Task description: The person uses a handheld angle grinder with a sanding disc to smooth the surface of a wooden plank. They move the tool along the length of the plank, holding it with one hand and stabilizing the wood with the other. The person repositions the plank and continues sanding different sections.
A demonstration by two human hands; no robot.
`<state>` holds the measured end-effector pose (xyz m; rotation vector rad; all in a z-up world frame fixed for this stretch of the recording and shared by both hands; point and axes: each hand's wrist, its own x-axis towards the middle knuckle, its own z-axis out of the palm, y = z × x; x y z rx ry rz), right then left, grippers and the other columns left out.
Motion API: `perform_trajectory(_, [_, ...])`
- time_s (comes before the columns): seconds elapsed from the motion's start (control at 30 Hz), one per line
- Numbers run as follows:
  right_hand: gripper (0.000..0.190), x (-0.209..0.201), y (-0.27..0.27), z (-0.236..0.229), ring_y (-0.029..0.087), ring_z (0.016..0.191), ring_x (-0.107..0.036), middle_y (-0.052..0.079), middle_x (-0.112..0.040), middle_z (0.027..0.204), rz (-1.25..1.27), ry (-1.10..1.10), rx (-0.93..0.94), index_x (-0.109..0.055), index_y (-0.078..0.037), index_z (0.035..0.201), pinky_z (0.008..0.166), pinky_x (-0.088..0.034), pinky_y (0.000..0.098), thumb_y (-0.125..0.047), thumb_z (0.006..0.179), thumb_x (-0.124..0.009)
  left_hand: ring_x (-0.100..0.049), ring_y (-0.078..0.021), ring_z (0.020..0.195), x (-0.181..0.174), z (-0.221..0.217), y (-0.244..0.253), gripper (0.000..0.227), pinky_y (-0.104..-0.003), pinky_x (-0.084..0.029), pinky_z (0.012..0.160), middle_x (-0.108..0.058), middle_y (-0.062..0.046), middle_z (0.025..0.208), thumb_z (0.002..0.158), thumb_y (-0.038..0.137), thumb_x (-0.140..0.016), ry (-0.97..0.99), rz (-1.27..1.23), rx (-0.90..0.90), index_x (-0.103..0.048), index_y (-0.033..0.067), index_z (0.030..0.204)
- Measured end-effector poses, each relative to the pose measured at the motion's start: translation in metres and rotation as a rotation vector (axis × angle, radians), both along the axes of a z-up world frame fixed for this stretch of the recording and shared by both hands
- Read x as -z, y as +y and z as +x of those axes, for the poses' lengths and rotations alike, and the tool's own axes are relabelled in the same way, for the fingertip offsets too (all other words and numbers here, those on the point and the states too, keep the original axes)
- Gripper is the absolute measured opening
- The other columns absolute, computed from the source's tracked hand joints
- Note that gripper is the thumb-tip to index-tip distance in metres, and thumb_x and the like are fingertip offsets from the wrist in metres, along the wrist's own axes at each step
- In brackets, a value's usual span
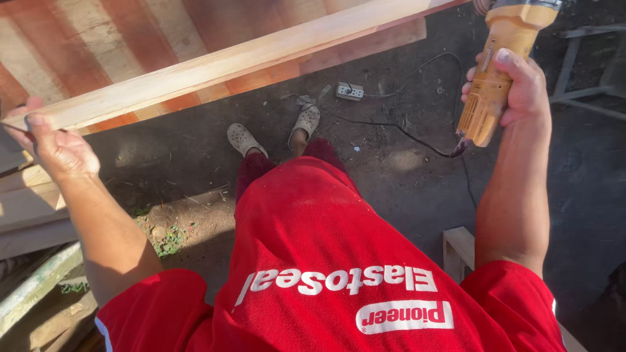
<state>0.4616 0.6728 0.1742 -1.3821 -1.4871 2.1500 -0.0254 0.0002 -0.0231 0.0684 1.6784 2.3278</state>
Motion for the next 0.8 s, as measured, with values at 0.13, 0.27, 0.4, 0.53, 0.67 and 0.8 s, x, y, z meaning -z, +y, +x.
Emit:
perform_trajectory(0.13, [0.043, 0.001, -0.073, -0.042, 0.029, 0.084, -0.069, 0.017, -0.065, 0.099, -0.05, 0.018, -0.087, -0.057, 0.002, 0.126, 0.077, -0.061, 0.0459, -0.027, 0.096, -0.068, -0.034, -0.0293, 0.151, 0.006, -0.002, -0.03, 0.063, -0.052, -0.028, 0.129, -0.04, -0.016, 0.157, 0.101, 0.027, -0.088, -0.017, 0.036, -0.028, -0.043, 0.0195, 0.144])
perform_trajectory(0.27, [0.038, -0.007, -0.153, -0.087, 0.027, 0.079, -0.068, 0.015, -0.064, 0.095, -0.059, 0.03, -0.205, -0.058, 0.0, 0.122, 0.073, -0.059, 0.0433, -0.023, 0.093, -0.068, -0.038, -0.0302, 0.146, -0.007, 0.003, -0.013, 0.059, -0.053, -0.031, 0.129, -0.043, -0.014, 0.149, 0.095, 0.034, -0.089, 0.021, -0.004, -0.04, -0.046, 0.0197, 0.132])
perform_trajectory(0.4, [0.032, -0.01, -0.223, -0.147, 0.026, 0.076, -0.068, 0.015, -0.066, 0.091, -0.066, 0.002, -0.308, -0.058, 0.001, 0.117, 0.071, -0.06, 0.0408, -0.02, 0.094, -0.068, -0.043, -0.0248, 0.145, -0.014, 0.018, -0.003, 0.064, -0.046, -0.033, 0.127, -0.049, -0.009, 0.148, 0.093, 0.04, -0.087, 0.055, -0.057, -0.018, -0.046, 0.0215, 0.139])
perform_trajectory(0.53, [0.03, -0.018, -0.301, -0.212, 0.025, 0.072, -0.069, 0.014, -0.067, 0.087, -0.051, -0.045, -0.464, -0.06, 0.0, 0.113, 0.066, -0.059, 0.0388, -0.019, 0.091, -0.067, -0.041, -0.025, 0.115, 0.008, 0.019, -0.005, 0.071, -0.046, -0.036, 0.11, -0.044, -0.01, 0.126, 0.091, 0.038, -0.083, -0.009, -0.016, 0.034, -0.042, 0.0107, 0.142])
perform_trajectory(0.67, [0.033, -0.026, -0.376, -0.268, 0.023, 0.072, -0.068, 0.013, -0.066, 0.087, -0.065, 0.002, -0.654, -0.059, 0.0, 0.114, 0.065, -0.059, 0.0381, -0.02, 0.089, -0.07, -0.034, -0.0205, 0.155, 0.032, 0.019, -0.01, 0.07, -0.045, -0.033, 0.127, -0.038, -0.004, 0.163, 0.105, 0.048, -0.062, -0.178, 0.353, -0.01, -0.035, 0.0165, 0.16])
perform_trajectory(0.8, [0.042, -0.019, -0.434, -0.315, 0.021, 0.076, -0.07, 0.012, -0.068, 0.09, 0.0, 0.024, -0.828, -0.063, 0.002, 0.118, 0.07, -0.062, 0.0374, -0.024, 0.088, -0.075, -0.045, -0.0275, 0.151, 0.033, 0.015, -0.019, 0.064, -0.049, -0.035, 0.126, -0.052, -0.011, 0.158, 0.108, 0.057, -0.053, -0.101, 0.401, 0.149, -0.053, 0.0112, 0.152])
